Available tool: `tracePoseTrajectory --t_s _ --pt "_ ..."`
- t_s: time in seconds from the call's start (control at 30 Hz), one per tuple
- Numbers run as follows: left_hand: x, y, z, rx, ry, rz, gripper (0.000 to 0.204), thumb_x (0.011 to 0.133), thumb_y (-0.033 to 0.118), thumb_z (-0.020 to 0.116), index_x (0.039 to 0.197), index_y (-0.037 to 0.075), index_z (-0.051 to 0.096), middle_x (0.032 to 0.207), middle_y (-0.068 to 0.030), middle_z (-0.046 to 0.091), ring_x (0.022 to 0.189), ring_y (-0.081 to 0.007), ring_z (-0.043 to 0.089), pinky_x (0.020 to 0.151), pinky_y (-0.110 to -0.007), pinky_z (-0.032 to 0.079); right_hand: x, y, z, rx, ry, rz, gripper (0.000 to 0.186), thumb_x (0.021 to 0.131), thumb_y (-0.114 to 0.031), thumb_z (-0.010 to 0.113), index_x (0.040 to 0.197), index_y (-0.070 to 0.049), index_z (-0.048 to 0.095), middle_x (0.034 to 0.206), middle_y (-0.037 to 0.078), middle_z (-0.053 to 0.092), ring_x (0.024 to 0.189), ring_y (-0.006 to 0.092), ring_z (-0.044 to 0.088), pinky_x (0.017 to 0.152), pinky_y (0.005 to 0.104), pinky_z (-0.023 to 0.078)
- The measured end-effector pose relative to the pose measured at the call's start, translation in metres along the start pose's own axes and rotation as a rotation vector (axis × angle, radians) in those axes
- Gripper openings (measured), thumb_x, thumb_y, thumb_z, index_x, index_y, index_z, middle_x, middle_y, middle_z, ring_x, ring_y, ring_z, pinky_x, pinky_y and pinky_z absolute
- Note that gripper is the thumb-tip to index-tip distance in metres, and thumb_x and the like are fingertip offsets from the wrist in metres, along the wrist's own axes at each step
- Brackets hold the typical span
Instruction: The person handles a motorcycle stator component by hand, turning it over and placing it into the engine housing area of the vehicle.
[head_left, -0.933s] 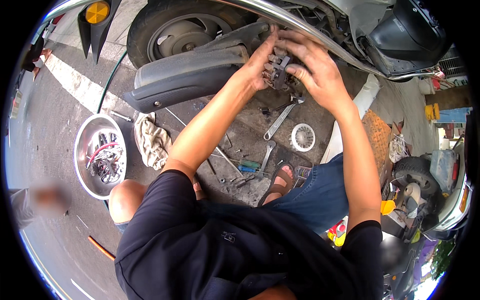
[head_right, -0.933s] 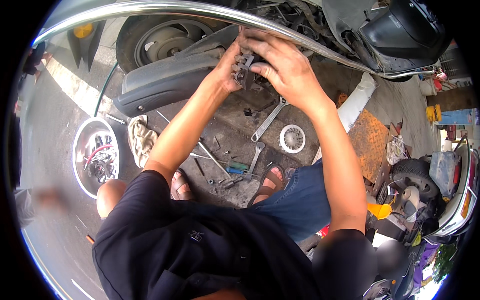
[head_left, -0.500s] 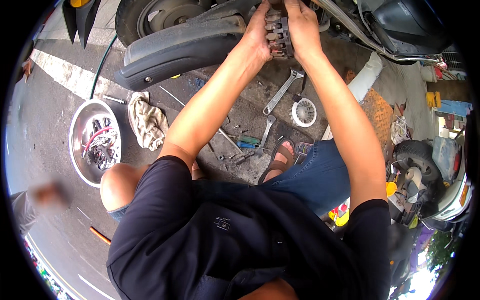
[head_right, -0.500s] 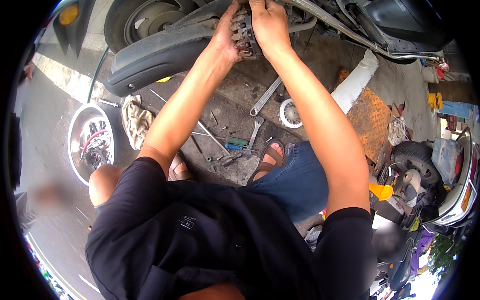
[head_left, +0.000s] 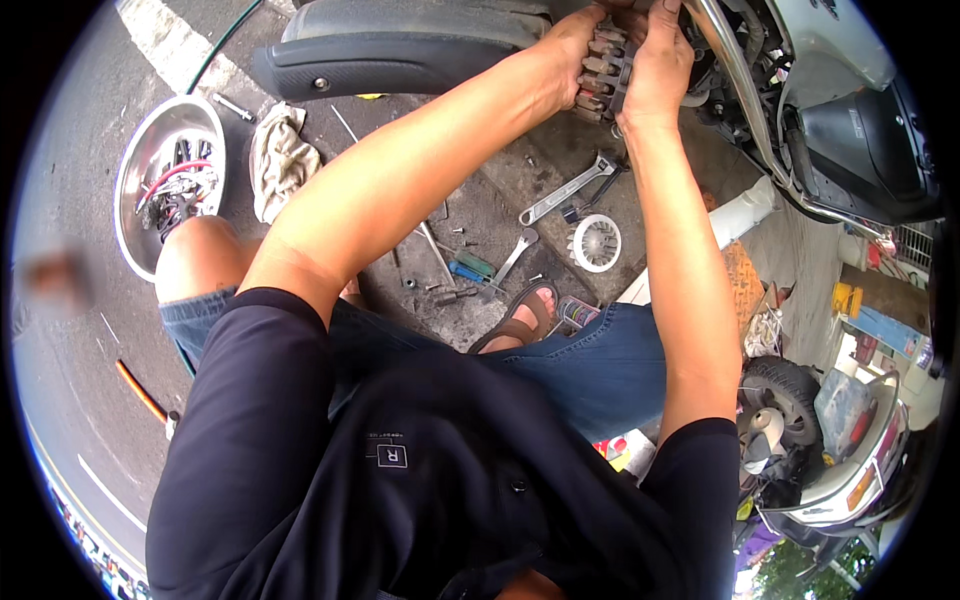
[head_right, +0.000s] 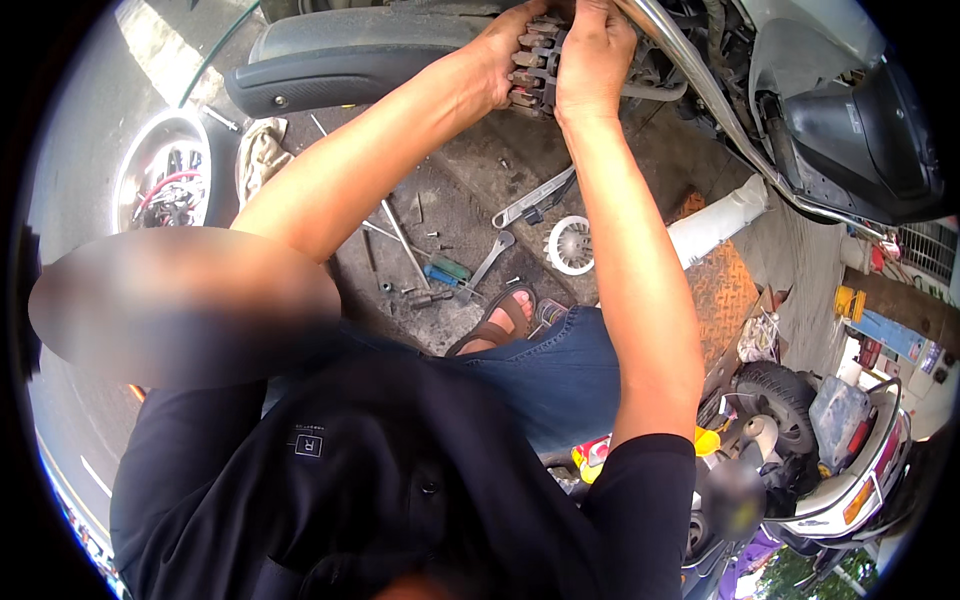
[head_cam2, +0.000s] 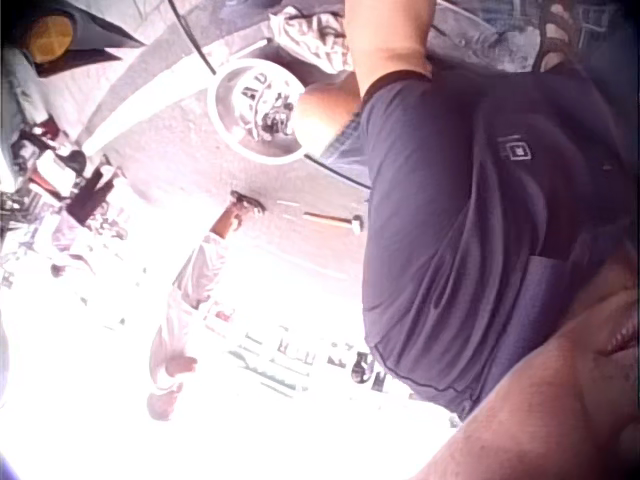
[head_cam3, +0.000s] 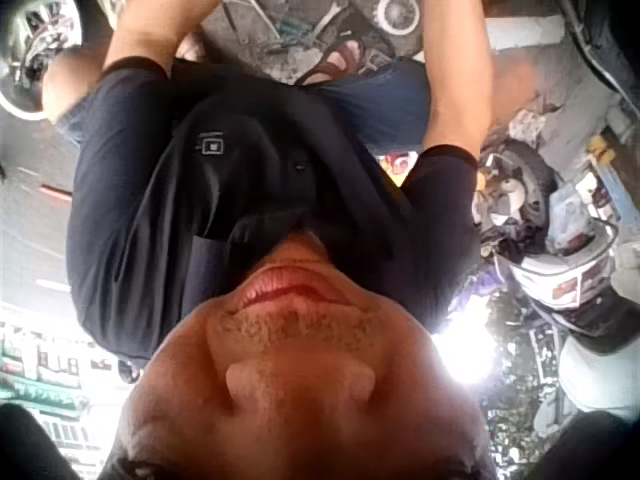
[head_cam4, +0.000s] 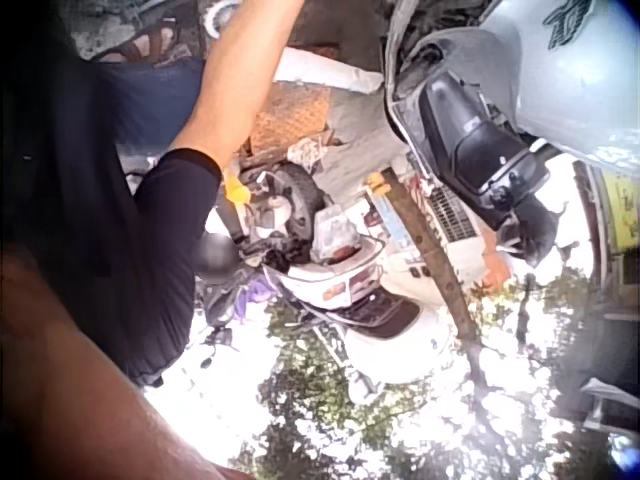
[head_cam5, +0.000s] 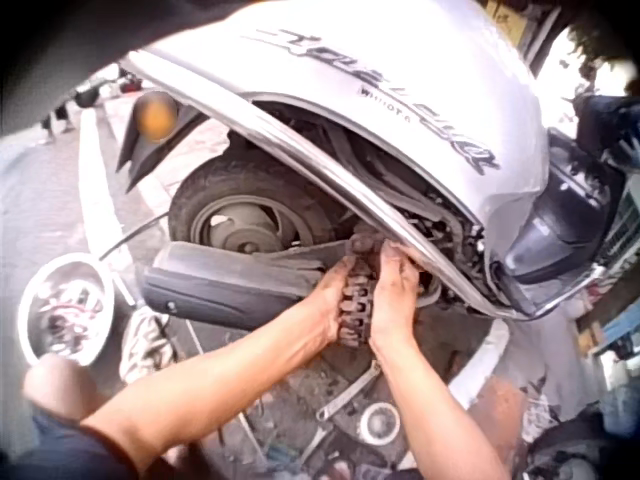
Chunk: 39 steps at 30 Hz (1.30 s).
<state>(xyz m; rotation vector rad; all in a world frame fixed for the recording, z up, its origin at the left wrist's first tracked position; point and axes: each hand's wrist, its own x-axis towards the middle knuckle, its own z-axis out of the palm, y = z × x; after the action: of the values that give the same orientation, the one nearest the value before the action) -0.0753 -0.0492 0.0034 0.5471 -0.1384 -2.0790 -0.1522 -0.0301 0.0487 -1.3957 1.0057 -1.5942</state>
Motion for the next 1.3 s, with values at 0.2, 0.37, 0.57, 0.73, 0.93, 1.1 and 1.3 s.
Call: tracePoseTrajectory --t_s 0.2,0.37,0.57,0.73,0.93,1.1,1.3 --pt "0.005 0.000 -0.002 -0.066 -0.256 0.040 0.038 0.100 0.027 0.029 0.100 0.008 0.061 0.092 -0.0121 0.071 0.079 -0.0234 0.070 0.071 -0.042 0.059 0.006 -0.009 0.002 0.111 -0.065 0.200 0.042 0.101 -0.040 0.048 0.093 -0.003 0.065 0.083 0.007 0.070 0.068 0.0159 0.065 0.066 0.0279 0.054" --pt "-0.037 -0.016 0.036 0.183 0.113 0.085 0.036 0.100 0.022 0.028 0.097 0.006 0.060 0.090 -0.0131 0.070 0.077 -0.0241 0.069 0.069 -0.042 0.059 -0.007 -0.025 -0.021 0.011 -0.208 0.391 0.057 0.100 -0.052 0.044 0.082 -0.003 0.066 0.082 0.008 0.070 0.067 0.0161 0.065 0.066 0.0272 0.053" --pt "-0.042 -0.016 0.026 0.207 0.097 0.188 0.030 0.097 0.016 0.030 0.098 0.005 0.057 0.091 -0.0138 0.069 0.077 -0.0234 0.069 0.070 -0.037 0.058 -0.018 -0.022 -0.020 0.155 -0.256 0.090 0.055 0.098 -0.050 0.050 0.093 0.003 0.065 0.092 0.012 0.070 0.078 0.0173 0.065 0.074 0.0286 0.052" --pt "-0.054 -0.026 0.031 0.074 0.094 0.225 0.022 0.095 0.016 0.036 0.095 0.010 0.057 0.085 -0.0038 0.065 0.074 -0.0148 0.066 0.065 -0.030 0.056 -0.031 -0.020 -0.018 -0.016 -0.173 0.056 0.076 0.099 -0.063 0.030 0.091 0.007 0.061 0.098 0.022 0.069 0.090 0.0257 0.067 0.087 0.0326 0.052" --pt "-0.056 -0.032 0.028 0.151 0.096 0.260 0.023 0.099 0.020 0.037 0.098 0.010 0.058 0.087 -0.0021 0.064 0.076 -0.0129 0.062 0.068 -0.029 0.053 -0.041 -0.020 -0.021 -0.022 -0.104 0.048 0.077 0.098 -0.064 0.029 0.094 0.006 0.060 0.098 0.024 0.068 0.091 0.0264 0.067 0.088 0.0342 0.052" --pt "-0.045 -0.036 0.014 0.231 0.139 0.203 0.025 0.100 0.023 0.038 0.095 0.011 0.059 0.084 -0.0004 0.062 0.073 -0.0120 0.059 0.066 -0.028 0.051 -0.042 -0.022 -0.017 -0.043 -0.088 0.039 0.079 0.098 -0.065 0.027 0.094 0.007 0.060 0.097 0.024 0.068 0.093 0.0275 0.066 0.088 0.0344 0.052" --pt "-0.047 -0.039 0.018 0.249 0.135 0.237 0.026 0.100 0.018 0.036 0.099 0.010 0.061 0.088 -0.0017 0.063 0.079 -0.0129 0.061 0.071 -0.028 0.051 -0.044 -0.024 -0.020 -0.118 -0.091 0.012 0.080 0.097 -0.066 0.028 0.096 0.008 0.059 0.097 0.026 0.067 0.092 0.0298 0.067 0.088 0.0359 0.053"
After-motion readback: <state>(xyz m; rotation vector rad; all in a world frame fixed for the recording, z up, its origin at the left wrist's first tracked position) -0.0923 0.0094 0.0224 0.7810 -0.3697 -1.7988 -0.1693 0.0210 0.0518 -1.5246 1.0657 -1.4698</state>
